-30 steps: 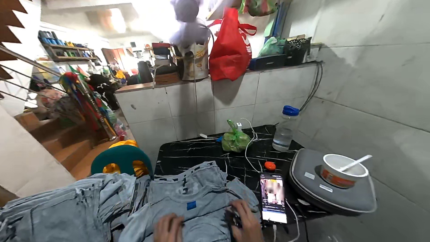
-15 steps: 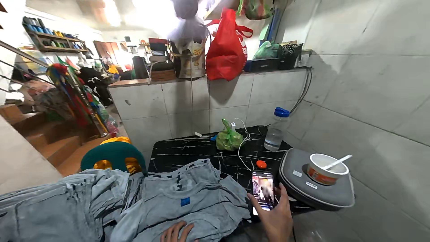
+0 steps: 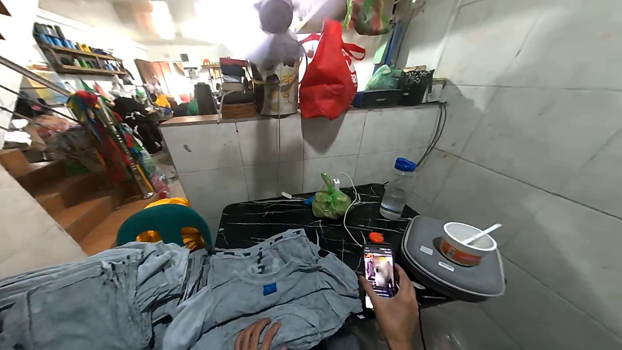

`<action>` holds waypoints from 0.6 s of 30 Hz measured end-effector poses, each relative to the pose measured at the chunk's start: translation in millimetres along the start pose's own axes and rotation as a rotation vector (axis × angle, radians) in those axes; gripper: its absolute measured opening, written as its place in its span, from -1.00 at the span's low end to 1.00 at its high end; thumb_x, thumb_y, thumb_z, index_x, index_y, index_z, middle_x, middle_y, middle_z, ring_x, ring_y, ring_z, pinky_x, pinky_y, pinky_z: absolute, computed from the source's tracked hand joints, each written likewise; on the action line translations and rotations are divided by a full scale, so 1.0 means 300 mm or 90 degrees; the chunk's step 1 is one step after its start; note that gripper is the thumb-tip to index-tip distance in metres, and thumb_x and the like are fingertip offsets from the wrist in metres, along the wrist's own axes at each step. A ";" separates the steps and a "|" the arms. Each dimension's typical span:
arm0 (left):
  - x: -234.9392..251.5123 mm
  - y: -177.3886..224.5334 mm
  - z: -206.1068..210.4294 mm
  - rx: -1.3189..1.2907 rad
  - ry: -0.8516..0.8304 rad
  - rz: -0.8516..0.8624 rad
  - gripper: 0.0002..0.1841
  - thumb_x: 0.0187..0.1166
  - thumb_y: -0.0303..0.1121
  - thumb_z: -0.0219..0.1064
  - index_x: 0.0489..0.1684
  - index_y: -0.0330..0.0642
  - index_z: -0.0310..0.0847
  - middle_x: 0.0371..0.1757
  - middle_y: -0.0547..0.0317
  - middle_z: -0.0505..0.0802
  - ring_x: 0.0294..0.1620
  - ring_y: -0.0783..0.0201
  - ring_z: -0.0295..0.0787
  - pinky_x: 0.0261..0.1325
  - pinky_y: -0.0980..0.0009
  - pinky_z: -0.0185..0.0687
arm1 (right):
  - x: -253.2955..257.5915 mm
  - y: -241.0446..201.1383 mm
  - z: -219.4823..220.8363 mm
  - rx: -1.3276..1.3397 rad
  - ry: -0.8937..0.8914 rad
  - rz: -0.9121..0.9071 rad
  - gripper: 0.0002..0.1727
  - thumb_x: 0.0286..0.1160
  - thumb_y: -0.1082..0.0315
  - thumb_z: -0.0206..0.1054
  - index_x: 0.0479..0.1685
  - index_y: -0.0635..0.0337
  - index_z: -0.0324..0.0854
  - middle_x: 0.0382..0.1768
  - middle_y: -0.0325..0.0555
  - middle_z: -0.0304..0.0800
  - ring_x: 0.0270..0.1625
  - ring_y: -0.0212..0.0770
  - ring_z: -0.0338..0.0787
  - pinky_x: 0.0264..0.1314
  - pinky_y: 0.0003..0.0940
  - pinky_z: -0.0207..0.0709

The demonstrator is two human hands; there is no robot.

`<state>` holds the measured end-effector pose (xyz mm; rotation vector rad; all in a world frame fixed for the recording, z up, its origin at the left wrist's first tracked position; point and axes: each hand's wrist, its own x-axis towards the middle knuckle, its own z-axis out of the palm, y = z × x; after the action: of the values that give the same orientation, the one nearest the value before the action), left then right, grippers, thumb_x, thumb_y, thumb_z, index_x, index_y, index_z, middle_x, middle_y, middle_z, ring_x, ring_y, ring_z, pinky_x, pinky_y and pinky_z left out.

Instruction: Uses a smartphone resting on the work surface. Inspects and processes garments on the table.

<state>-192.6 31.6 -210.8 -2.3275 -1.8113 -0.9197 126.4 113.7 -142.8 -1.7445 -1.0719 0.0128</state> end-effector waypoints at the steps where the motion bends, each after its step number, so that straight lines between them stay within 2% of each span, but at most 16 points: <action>1: 0.000 0.000 0.000 0.000 0.001 0.001 -0.53 0.65 0.20 0.24 0.40 0.28 0.73 0.40 0.13 0.79 0.46 0.05 0.64 0.58 -0.05 0.35 | 0.000 0.001 0.001 0.000 0.001 -0.001 0.13 -0.09 -0.19 0.70 0.62 0.28 0.45 0.33 0.34 0.66 0.28 0.31 0.74 0.23 0.35 0.58; 4: -0.002 -0.001 0.000 -0.002 0.004 0.005 -0.53 0.65 0.19 0.25 0.40 0.28 0.73 0.40 0.13 0.79 0.47 0.04 0.63 0.60 -0.05 0.34 | -0.008 0.008 -0.001 0.003 -0.004 -0.003 0.16 -0.06 -0.22 0.69 0.67 0.26 0.41 0.37 0.32 0.65 0.32 0.29 0.72 0.27 0.35 0.57; 7: -0.003 -0.003 -0.001 -0.002 -0.005 0.005 -0.53 0.65 0.18 0.24 0.43 0.29 0.71 0.42 0.13 0.77 0.49 0.03 0.62 0.62 -0.05 0.33 | -0.011 0.030 -0.022 0.055 -0.011 -0.008 0.22 0.03 -0.22 0.67 0.77 0.28 0.27 0.40 0.31 0.66 0.37 0.28 0.70 0.37 0.31 0.53; 8: -0.005 -0.005 0.001 -0.003 -0.006 0.006 -0.53 0.65 0.17 0.25 0.44 0.28 0.71 0.43 0.13 0.77 0.49 0.02 0.62 0.62 -0.06 0.33 | -0.007 0.043 -0.031 0.089 -0.010 -0.011 0.15 0.13 -0.18 0.64 0.76 0.31 0.27 0.34 0.30 0.70 0.33 0.24 0.72 0.37 0.26 0.55; 9: -0.008 -0.006 0.004 -0.004 -0.004 0.008 -0.53 0.64 0.15 0.27 0.44 0.27 0.71 0.43 0.12 0.77 0.49 0.01 0.62 0.62 -0.08 0.33 | 0.000 0.060 -0.039 0.125 -0.010 -0.011 0.00 0.30 -0.09 0.57 0.71 0.34 0.32 0.27 0.29 0.74 0.29 0.17 0.75 0.36 0.17 0.58; 11: -0.011 -0.007 0.005 -0.002 -0.015 0.005 -0.52 0.63 0.13 0.30 0.47 0.27 0.69 0.45 0.11 0.76 0.51 -0.01 0.60 0.63 -0.09 0.31 | 0.026 0.099 -0.052 0.192 -0.007 -0.010 -0.44 0.63 0.16 0.35 0.47 0.41 0.56 0.15 0.24 0.82 0.18 -0.01 0.83 0.31 -0.04 0.66; 12: -0.011 -0.006 0.006 -0.001 -0.018 0.004 -0.52 0.62 0.12 0.31 0.47 0.27 0.69 0.45 0.10 0.76 0.50 -0.02 0.61 0.63 -0.10 0.31 | 0.042 0.116 -0.059 0.222 -0.012 -0.006 -0.57 0.70 0.25 0.26 0.33 0.43 0.66 0.12 0.22 0.85 0.17 -0.11 0.84 0.32 -0.16 0.66; 14: -0.010 -0.004 0.004 -0.007 -0.014 0.006 -0.52 0.61 0.11 0.33 0.47 0.25 0.69 0.45 0.08 0.76 0.49 -0.04 0.63 0.62 -0.12 0.32 | 0.074 0.142 -0.068 0.276 -0.026 -0.005 -0.67 0.71 0.34 0.20 0.15 0.42 0.73 0.00 0.08 0.87 0.03 -0.35 0.83 0.19 -0.44 0.68; 15: -0.009 -0.004 0.003 -0.009 -0.014 0.005 -0.52 0.61 0.10 0.33 0.47 0.25 0.69 0.45 0.08 0.76 0.49 -0.04 0.62 0.62 -0.12 0.31 | 0.084 0.149 -0.074 0.297 -0.039 -0.006 -0.69 0.68 0.36 0.21 0.10 0.41 0.74 -0.05 0.01 0.88 -0.02 -0.42 0.82 0.14 -0.51 0.67; 18: -0.009 -0.002 0.001 -0.013 -0.010 0.004 -0.53 0.60 0.08 0.35 0.45 0.25 0.70 0.45 0.07 0.76 0.49 -0.06 0.63 0.62 -0.15 0.33 | 0.101 0.157 -0.087 0.311 -0.067 -0.006 -0.75 0.61 0.39 0.28 0.02 0.36 0.77 -0.11 -0.07 0.90 -0.06 -0.45 0.83 0.10 -0.52 0.69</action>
<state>-193.3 29.6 -212.6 -2.3579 -1.8080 -0.9255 187.4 111.2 -152.8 -1.3072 -1.0477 0.3382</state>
